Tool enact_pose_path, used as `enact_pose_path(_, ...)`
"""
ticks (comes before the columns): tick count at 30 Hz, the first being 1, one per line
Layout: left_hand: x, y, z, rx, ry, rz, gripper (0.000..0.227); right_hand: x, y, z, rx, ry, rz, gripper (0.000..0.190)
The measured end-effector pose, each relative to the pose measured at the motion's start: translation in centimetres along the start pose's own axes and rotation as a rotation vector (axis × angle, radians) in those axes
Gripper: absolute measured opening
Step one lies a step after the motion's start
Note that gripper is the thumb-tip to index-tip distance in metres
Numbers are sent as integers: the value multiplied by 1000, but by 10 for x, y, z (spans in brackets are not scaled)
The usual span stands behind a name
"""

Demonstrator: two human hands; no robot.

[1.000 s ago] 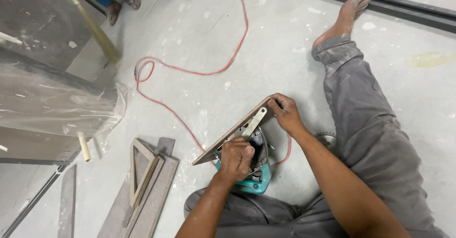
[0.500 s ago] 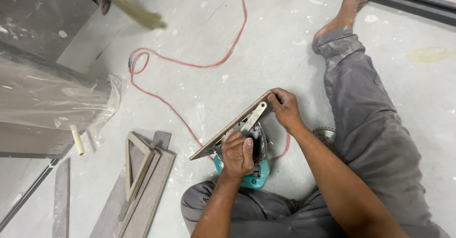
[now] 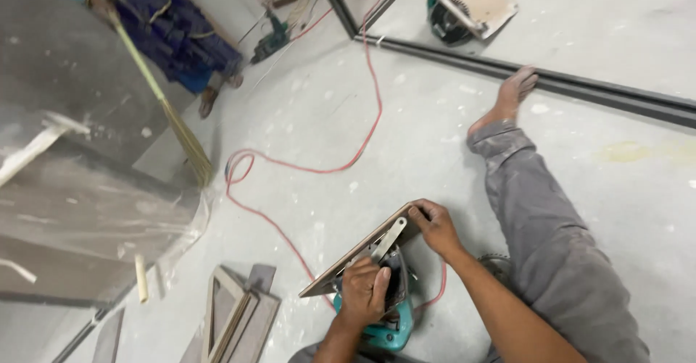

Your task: Replacing parts and reassembling a hand-held circular saw.

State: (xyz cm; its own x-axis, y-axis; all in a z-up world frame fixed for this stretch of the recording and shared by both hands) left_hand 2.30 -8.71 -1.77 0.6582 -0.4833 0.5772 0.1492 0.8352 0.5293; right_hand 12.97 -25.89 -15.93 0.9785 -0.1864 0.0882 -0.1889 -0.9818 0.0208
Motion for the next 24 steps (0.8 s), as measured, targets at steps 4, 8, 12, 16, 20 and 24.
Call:
enact_pose_path(4,5,9,0,8,29,-393,41,-21,9,-5,-34,4,179,26)
enact_pose_path(8,4,16,-4,62,108,-530,51,-44,3,-34,298,-436,56,31)
enact_pose_path(12,10,18,-30,46,338,-616,57,-42,-9,-41,178,-348,-42,30)
enact_pose_path(16,-19,30,-56,71,117,-704,59,-37,-6,-39,326,-468,-137,22)
enact_pose_path(20,-43,31,-71,138,50,-340,51,-35,-3,-41,510,-588,-268,16)
enact_pose_path(24,-29,1,-57,41,647,254,49,-35,-3,-48,412,-464,-257,20)
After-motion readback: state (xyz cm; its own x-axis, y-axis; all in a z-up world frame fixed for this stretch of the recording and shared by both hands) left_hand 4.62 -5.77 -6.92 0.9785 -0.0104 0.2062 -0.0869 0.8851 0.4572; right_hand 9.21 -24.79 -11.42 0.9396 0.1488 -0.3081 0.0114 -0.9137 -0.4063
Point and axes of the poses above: each hand's wrist, its own x-axis towards the middle knuckle, its own y-axis out of the back of the hand, z = x × y, the point moved 3 cm from there along x, towards the middle knuckle, and after that the axes turned 15 degrees about -x, right-handed, at the moved point
